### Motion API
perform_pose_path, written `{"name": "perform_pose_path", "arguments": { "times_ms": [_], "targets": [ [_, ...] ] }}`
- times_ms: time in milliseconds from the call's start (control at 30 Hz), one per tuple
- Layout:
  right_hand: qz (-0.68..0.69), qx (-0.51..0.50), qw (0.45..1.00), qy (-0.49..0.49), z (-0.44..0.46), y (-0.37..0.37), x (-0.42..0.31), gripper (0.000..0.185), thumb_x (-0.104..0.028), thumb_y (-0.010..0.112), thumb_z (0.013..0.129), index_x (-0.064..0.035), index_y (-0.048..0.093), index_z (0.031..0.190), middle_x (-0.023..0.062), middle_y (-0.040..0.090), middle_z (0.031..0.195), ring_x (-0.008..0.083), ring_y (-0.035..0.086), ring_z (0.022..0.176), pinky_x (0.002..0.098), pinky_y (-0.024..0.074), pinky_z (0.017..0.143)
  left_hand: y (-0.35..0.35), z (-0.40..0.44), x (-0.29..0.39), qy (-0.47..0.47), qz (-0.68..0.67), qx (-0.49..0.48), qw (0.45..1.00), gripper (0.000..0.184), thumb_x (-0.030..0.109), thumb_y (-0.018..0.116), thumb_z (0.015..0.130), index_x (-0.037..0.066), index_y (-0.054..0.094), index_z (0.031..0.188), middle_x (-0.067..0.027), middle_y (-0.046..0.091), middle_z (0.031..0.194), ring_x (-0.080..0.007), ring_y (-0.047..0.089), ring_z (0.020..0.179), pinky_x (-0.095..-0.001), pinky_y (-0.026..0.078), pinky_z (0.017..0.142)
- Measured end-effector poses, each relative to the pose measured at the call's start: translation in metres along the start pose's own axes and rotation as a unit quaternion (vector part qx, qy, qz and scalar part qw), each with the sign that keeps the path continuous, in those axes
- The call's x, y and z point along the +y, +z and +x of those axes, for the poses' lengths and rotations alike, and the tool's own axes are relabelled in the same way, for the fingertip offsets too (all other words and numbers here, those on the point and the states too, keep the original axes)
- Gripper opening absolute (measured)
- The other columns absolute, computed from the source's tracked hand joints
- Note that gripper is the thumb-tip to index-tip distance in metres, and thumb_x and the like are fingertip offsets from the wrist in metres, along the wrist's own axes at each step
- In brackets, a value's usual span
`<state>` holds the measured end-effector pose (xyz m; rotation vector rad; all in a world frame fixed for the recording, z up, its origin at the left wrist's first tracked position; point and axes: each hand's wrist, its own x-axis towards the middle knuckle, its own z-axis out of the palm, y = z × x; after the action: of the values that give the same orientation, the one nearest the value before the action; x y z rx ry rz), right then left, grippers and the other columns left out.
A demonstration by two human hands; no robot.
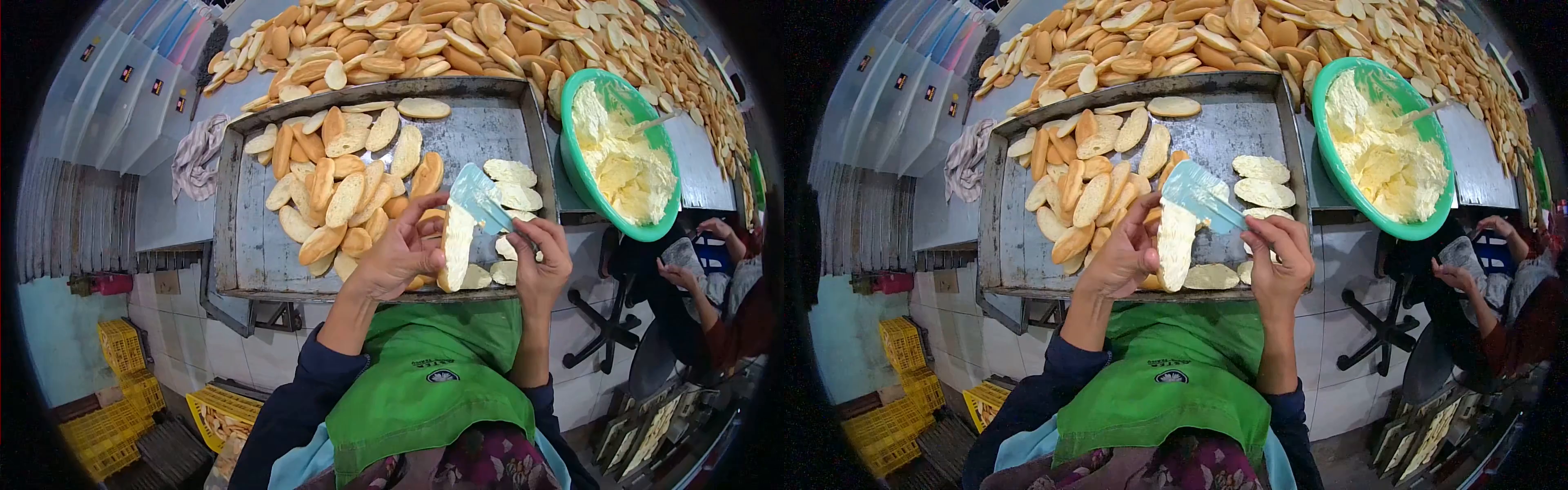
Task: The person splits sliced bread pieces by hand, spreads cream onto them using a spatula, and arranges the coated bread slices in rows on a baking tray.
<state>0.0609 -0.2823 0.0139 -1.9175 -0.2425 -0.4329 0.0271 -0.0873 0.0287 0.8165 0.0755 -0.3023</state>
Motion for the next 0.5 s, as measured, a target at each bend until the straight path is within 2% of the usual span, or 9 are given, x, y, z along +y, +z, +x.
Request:
{"name": "perform_pose_path", "arguments": {
  "times_ms": [67, 167, 200, 233, 300, 333, 367, 433, 500],
  "targets": [
    [-0.015, 0.011, 1.000, 0.006, 0.002, -0.003, -0.001, 0.022, 0.006, 0.068, 0.065, -0.0030, 0.067, 0.085, 0.0065, 0.057, 0.079, 0.0151, 0.054, 0.071, 0.0236, 0.0439, 0.060, 0.003, 0.000, -0.002, -0.023, -0.025, -0.031, 0.999, 0.081, 0.016, 0.078, 0.064, 0.006, 0.031, 0.130, -0.0061, 0.051, 0.111, -0.0144, 0.052, 0.101, -0.0273, 0.044, 0.087],
    [-0.044, 0.028, 0.998, 0.026, 0.003, -0.011, 0.009, 0.022, 0.004, 0.068, 0.066, -0.0035, 0.067, 0.086, 0.0058, 0.057, 0.081, 0.0143, 0.054, 0.072, 0.0232, 0.0435, 0.062, 0.004, 0.000, -0.007, -0.017, -0.031, -0.077, 0.996, 0.078, 0.018, 0.076, 0.065, 0.003, 0.033, 0.129, -0.0072, 0.051, 0.114, -0.0150, 0.049, 0.105, -0.0282, 0.041, 0.090],
    [-0.037, 0.048, 0.997, 0.056, 0.003, -0.017, 0.013, 0.022, 0.003, 0.068, 0.067, -0.0035, 0.067, 0.087, 0.0056, 0.057, 0.082, 0.0131, 0.053, 0.072, 0.0227, 0.0429, 0.062, 0.000, 0.001, -0.004, -0.067, 0.016, -0.036, 0.997, 0.074, 0.022, 0.075, 0.068, 0.000, 0.036, 0.127, -0.0074, 0.049, 0.117, -0.0151, 0.048, 0.106, -0.0285, 0.039, 0.092],
    [-0.032, 0.067, 0.993, 0.088, 0.002, -0.024, 0.018, 0.022, 0.003, 0.068, 0.067, -0.0034, 0.066, 0.088, 0.0053, 0.058, 0.082, 0.0119, 0.053, 0.072, 0.0221, 0.0423, 0.063, -0.003, 0.001, -0.004, -0.049, 0.061, 0.010, 0.997, 0.060, 0.022, 0.068, 0.076, -0.002, 0.040, 0.123, -0.0066, 0.052, 0.113, -0.0140, 0.051, 0.102, -0.0279, 0.042, 0.088],
    [0.010, 0.085, 0.989, 0.120, 0.000, -0.041, 0.024, 0.022, 0.004, 0.066, 0.069, -0.0011, 0.066, 0.090, 0.0036, 0.057, 0.086, 0.0083, 0.050, 0.074, 0.0204, 0.0407, 0.064, -0.009, 0.012, 0.005, -0.137, 0.119, 0.036, 0.983, 0.048, 0.020, 0.061, 0.082, -0.002, 0.043, 0.121, -0.0050, 0.056, 0.105, -0.0117, 0.054, 0.095, -0.0257, 0.046, 0.082],
    [0.033, 0.099, 0.987, 0.125, -0.002, -0.048, 0.030, 0.022, 0.004, 0.065, 0.070, -0.0003, 0.065, 0.091, 0.0035, 0.056, 0.088, 0.0083, 0.050, 0.075, 0.0200, 0.0411, 0.065, -0.016, 0.018, -0.003, -0.124, 0.143, 0.045, 0.981, 0.041, 0.020, 0.057, 0.085, -0.002, 0.045, 0.118, -0.0037, 0.058, 0.097, -0.0091, 0.055, 0.087, -0.0236, 0.048, 0.075],
    [0.058, 0.114, 0.984, 0.128, -0.003, -0.053, 0.035, 0.021, 0.005, 0.065, 0.071, 0.0005, 0.064, 0.092, 0.0035, 0.056, 0.091, 0.0084, 0.050, 0.075, 0.0197, 0.0415, 0.066, -0.018, 0.024, -0.005, -0.127, 0.142, 0.042, 0.981, 0.041, 0.020, 0.057, 0.085, -0.002, 0.045, 0.118, -0.0037, 0.058, 0.097, -0.0091, 0.055, 0.087, -0.0236, 0.048, 0.075],
    [0.067, 0.127, 0.981, 0.134, -0.005, -0.062, 0.036, 0.021, 0.005, 0.064, 0.072, 0.0009, 0.064, 0.093, 0.0036, 0.056, 0.092, 0.0085, 0.051, 0.075, 0.0195, 0.0421, 0.067, -0.021, 0.035, -0.007, -0.199, 0.262, 0.024, 0.944, 0.040, 0.021, 0.058, 0.085, -0.002, 0.048, 0.116, -0.0033, 0.058, 0.096, -0.0082, 0.055, 0.083, -0.0234, 0.048, 0.073],
    [0.080, 0.143, 0.977, 0.134, -0.006, -0.068, 0.035, 0.021, 0.005, 0.064, 0.073, 0.0013, 0.063, 0.094, 0.0037, 0.055, 0.093, 0.0087, 0.051, 0.075, 0.0194, 0.0427, 0.068, -0.034, 0.045, -0.018, -0.190, 0.294, 0.014, 0.937, 0.036, 0.019, 0.058, 0.084, -0.002, 0.050, 0.113, -0.0029, 0.058, 0.092, -0.0084, 0.055, 0.082, -0.0237, 0.047, 0.071]
  ]
}}
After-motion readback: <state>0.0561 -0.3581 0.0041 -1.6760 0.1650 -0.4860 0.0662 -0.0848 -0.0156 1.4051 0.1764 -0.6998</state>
